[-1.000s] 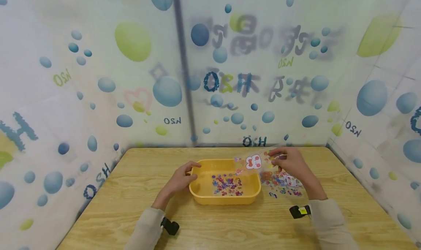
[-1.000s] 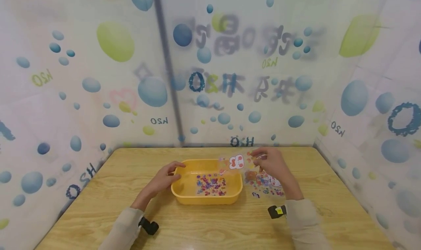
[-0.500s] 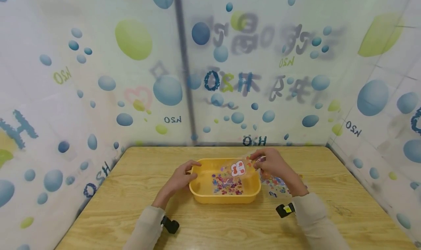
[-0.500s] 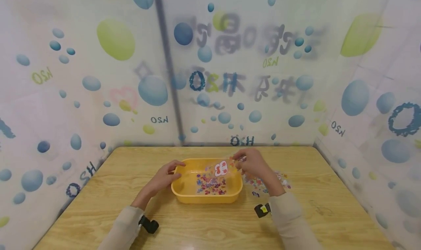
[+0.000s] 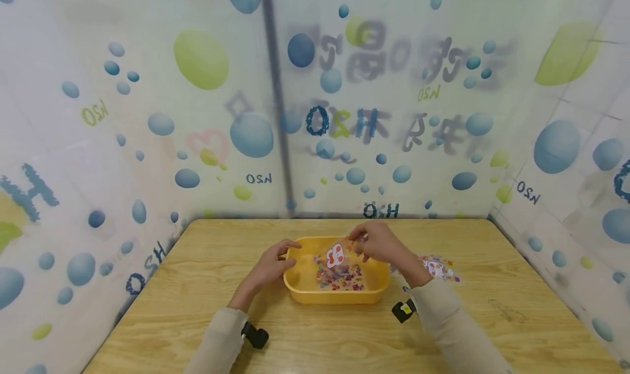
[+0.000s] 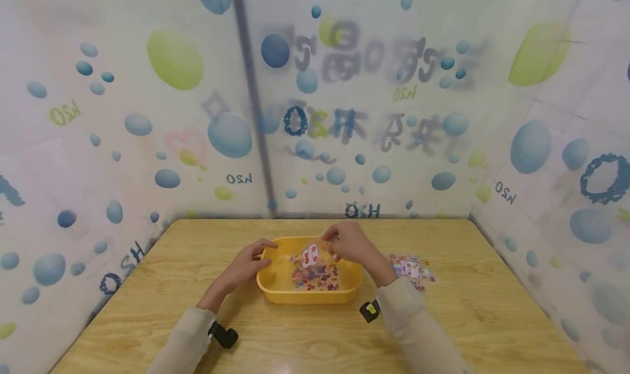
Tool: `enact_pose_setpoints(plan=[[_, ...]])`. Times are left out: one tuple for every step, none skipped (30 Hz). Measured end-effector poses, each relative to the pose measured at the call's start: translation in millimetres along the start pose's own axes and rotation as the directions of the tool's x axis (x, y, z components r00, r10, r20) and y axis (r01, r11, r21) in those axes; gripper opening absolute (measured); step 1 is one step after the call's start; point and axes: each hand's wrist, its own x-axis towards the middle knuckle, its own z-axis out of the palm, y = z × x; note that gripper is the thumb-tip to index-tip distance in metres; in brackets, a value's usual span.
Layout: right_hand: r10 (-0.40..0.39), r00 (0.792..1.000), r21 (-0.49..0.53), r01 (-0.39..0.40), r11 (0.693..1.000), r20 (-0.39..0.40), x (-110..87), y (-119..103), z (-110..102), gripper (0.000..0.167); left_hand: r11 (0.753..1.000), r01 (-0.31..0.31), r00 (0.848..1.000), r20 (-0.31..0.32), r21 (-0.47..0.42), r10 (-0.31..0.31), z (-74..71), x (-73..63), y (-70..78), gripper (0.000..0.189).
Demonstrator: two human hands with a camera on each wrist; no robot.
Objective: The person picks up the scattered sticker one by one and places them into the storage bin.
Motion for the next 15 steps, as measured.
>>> enact_pose_setpoints(plan=[[0.003, 1.0, 0.002, -0.003, 1.0, 0.006, 2.0, -2.1, 2.0, 0.026, 1.0, 0.002, 1.0, -0.002, -0.002, -0.002, 0.0, 0.7, -0.5, 0.035], [0.006, 1.0, 0.008, -0.006, 1.0, 0.012, 3.8, -4.0, 3.9, 0.026, 1.0, 0.005, 1.0, -0.004, -0.005, -0.005, -0.2, 1.5, -0.8, 0.035], [0.011, 1.0, 0.017, -0.011, 1.0, 0.019, 5.5, -5.7, 5.5, 0.026, 1.0, 0.005, 1.0, -0.007, -0.006, -0.005, -0.2, 2.2, -1.4, 0.034], [0.007, 1.0, 0.019, -0.008, 1.0, 0.029, 6.7, -6.7, 7.1, 0.026, 1.0, 0.003, 1.0, -0.01, -0.004, -0.003, -0.2, 2.7, -1.9, 0.034], [0.01, 0.999, 0.018, -0.01, 1.0, 0.039, 7.7, -7.3, 8.5, 0.025, 1.0, 0.002, 1.0, -0.012, -0.003, -0.002, -0.1, 3.0, -2.2, 0.035], [0.015, 0.999, 0.016, -0.016, 1.0, 0.049, 8.5, -7.8, 9.8, 0.025, 1.0, 0.002, 1.0, -0.012, -0.002, -0.002, 0.0, 3.4, -2.5, 0.035], [0.025, 0.998, 0.011, -0.025, 1.0, 0.061, 9.2, -8.2, 10.6, 0.024, 1.0, 0.001, 1.0, -0.014, 0.0, -0.001, 0.2, 3.7, -2.8, 0.035], [0.04, 0.996, 0.009, -0.041, 0.999, 0.074, 9.7, -8.4, 11.3, 0.024, 1.0, 0.002, 1.0, -0.015, 0.002, -0.002, 0.3, 3.9, -3.0, 0.034], [0.052, 0.995, -0.005, -0.052, 0.999, 0.089, 10.1, -8.2, 11.7, 0.025, 1.0, 0.002, 1.0, -0.016, 0.006, -0.002, 0.5, 4.0, -3.3, 0.034], [0.067, 0.992, -0.02, -0.065, 0.998, 0.105, 10.5, -8.0, 11.9, 0.025, 1.0, 0.002, 1.0, -0.015, 0.007, -0.002, 0.6, 4.2, -3.6, 0.034], [0.086, 0.989, -0.033, -0.083, 0.996, 0.118, 11.0, -7.7, 11.8, 0.026, 1.0, 0.003, 1.0, -0.015, 0.006, -0.003, 0.7, 4.1, -3.8, 0.033], [0.1, 0.986, -0.045, -0.095, 0.994, 0.131, 11.5, -7.6, 11.5, 0.027, 1.0, 0.004, 1.0, -0.015, 0.006, -0.004, 0.7, 3.9, -4.0, 0.033], [0.113, 0.983, -0.06, -0.105, 0.993, 0.143, 12.0, -7.2, 11.0, 0.028, 1.0, 0.005, 1.0, -0.016, 0.005, -0.005, 0.6, 3.8, -4.2, 0.033], [0.118, 0.981, -0.077, -0.107, 0.991, 0.154, 12.3, -6.7, 10.5, 0.03, 1.0, 0.006, 1.0, -0.016, 0.004, -0.006, 0.5, 3.5, -4.2, 0.033], [0.125, 0.978, -0.096, -0.11, 0.989, 0.165, 12.7, -6.4, 10.0, 0.031, 1.0, 0.006, 1.0, -0.015, 0.002, -0.006, 0.4, 3.2, -4.1, 0.033]])
